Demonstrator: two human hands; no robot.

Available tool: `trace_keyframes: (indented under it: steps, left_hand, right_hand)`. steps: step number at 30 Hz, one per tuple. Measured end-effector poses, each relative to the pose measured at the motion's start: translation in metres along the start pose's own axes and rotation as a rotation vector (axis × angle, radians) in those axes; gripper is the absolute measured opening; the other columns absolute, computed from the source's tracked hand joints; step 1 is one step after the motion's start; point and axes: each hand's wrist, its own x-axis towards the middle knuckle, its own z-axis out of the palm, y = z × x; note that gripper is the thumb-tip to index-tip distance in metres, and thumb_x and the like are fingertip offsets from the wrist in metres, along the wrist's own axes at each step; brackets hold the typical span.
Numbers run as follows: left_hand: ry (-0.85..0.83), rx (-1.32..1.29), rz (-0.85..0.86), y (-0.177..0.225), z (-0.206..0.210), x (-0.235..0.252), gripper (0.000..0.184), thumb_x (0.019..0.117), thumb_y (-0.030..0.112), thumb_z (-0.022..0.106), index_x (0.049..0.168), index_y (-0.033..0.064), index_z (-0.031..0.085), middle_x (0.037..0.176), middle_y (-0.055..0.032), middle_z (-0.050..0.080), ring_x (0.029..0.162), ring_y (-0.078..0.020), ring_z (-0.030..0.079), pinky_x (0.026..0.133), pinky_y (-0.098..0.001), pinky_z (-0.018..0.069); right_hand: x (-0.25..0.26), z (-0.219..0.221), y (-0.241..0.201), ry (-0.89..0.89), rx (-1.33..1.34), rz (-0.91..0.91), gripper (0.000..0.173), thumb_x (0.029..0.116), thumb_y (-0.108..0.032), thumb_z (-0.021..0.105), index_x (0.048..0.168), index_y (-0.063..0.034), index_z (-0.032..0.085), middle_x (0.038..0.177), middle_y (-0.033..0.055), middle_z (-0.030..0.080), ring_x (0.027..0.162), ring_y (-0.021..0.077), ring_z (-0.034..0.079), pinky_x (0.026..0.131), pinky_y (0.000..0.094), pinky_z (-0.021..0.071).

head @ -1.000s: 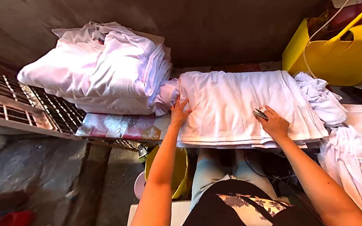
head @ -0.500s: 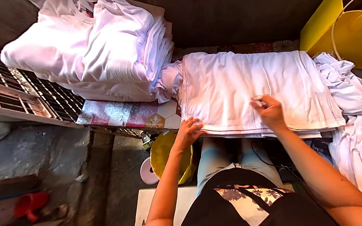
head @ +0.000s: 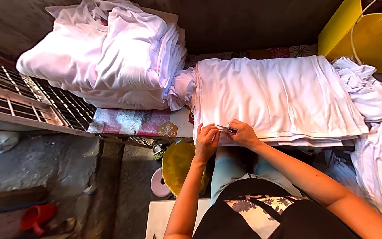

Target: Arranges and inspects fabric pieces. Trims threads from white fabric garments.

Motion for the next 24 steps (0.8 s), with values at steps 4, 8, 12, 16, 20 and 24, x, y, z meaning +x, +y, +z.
trace_keyframes:
  steps: [4, 8, 12, 16, 20, 24]
  left_hand:
    - [0.098, 0.101, -0.342, 0.004, 0.001, 0.004, 0.033, 0.0788, -0.001, 0.075, 0.11, -0.0044, 0.067, 0.125, -0.0277, 0.06, 0.122, -0.0483, 0.054, 0.1, -0.0616, 0.0454]
    - [0.222, -0.482, -0.606, 0.01, -0.016, 0.025, 0.031, 0.0852, -0.013, 0.065, 0.115, -0.0049, 0.058, 0.102, -0.0089, 0.07, 0.093, -0.0139, 0.069, 0.084, -0.0337, 0.0587]
    - [-0.079, -1.133, -0.743, 0.032, -0.049, 0.052, 0.03, 0.0945, -0.007, 0.054, 0.118, 0.0103, 0.059, 0.082, 0.0037, 0.074, 0.073, -0.0054, 0.071, 0.074, -0.0264, 0.0608]
    - [-0.158, -0.963, -0.801, 0.04, -0.041, 0.061, 0.014, 0.1034, 0.003, 0.054, 0.114, 0.0021, 0.064, 0.085, -0.0001, 0.071, 0.076, -0.0056, 0.068, 0.076, -0.0271, 0.0586]
    - [-0.158, -0.765, -0.769, 0.048, -0.034, 0.057, 0.016, 0.1017, 0.004, 0.059, 0.116, 0.0022, 0.066, 0.084, 0.001, 0.071, 0.075, -0.0035, 0.066, 0.075, -0.0244, 0.0568]
    - [-0.12, -0.702, -0.69, 0.059, -0.03, 0.053, 0.021, 0.1, 0.003, 0.061, 0.12, 0.002, 0.063, 0.087, 0.001, 0.071, 0.075, -0.002, 0.066, 0.074, -0.0228, 0.0562]
  right_hand:
    - [-0.005, -0.038, -0.007, 0.136, 0.12, -0.054, 0.006, 0.0898, 0.002, 0.065, 0.093, 0.0033, 0.071, 0.082, 0.0135, 0.066, 0.07, 0.0226, 0.062, 0.066, 0.0435, 0.0522]
    - [-0.014, -0.109, -0.015, 0.026, 0.175, -0.193, 0.007, 0.0933, -0.005, 0.068, 0.087, -0.0022, 0.069, 0.074, 0.0014, 0.063, 0.063, 0.0059, 0.055, 0.059, 0.0261, 0.048]
    - [-0.002, -0.146, -0.008, 0.144, 0.853, 0.158, 0.028, 0.1061, -0.02, 0.042, 0.084, -0.0189, 0.06, 0.064, -0.0109, 0.064, 0.052, -0.0032, 0.058, 0.051, 0.0156, 0.0513]
    - [0.019, -0.12, 0.023, 0.319, 0.243, 0.388, 0.034, 0.1056, -0.028, 0.06, 0.098, 0.0041, 0.065, 0.082, 0.0141, 0.061, 0.072, 0.0234, 0.059, 0.066, 0.0464, 0.049]
    - [0.003, -0.082, -0.008, 0.409, 0.108, 0.039, 0.02, 0.0993, -0.015, 0.068, 0.105, 0.0034, 0.072, 0.103, 0.0181, 0.068, 0.082, 0.0246, 0.066, 0.073, 0.0427, 0.0567]
    - [0.006, -0.047, -0.04, 0.273, 0.23, -0.101, 0.021, 0.0895, -0.018, 0.079, 0.098, 0.0013, 0.074, 0.099, 0.0117, 0.069, 0.079, 0.0164, 0.063, 0.07, 0.0346, 0.0542]
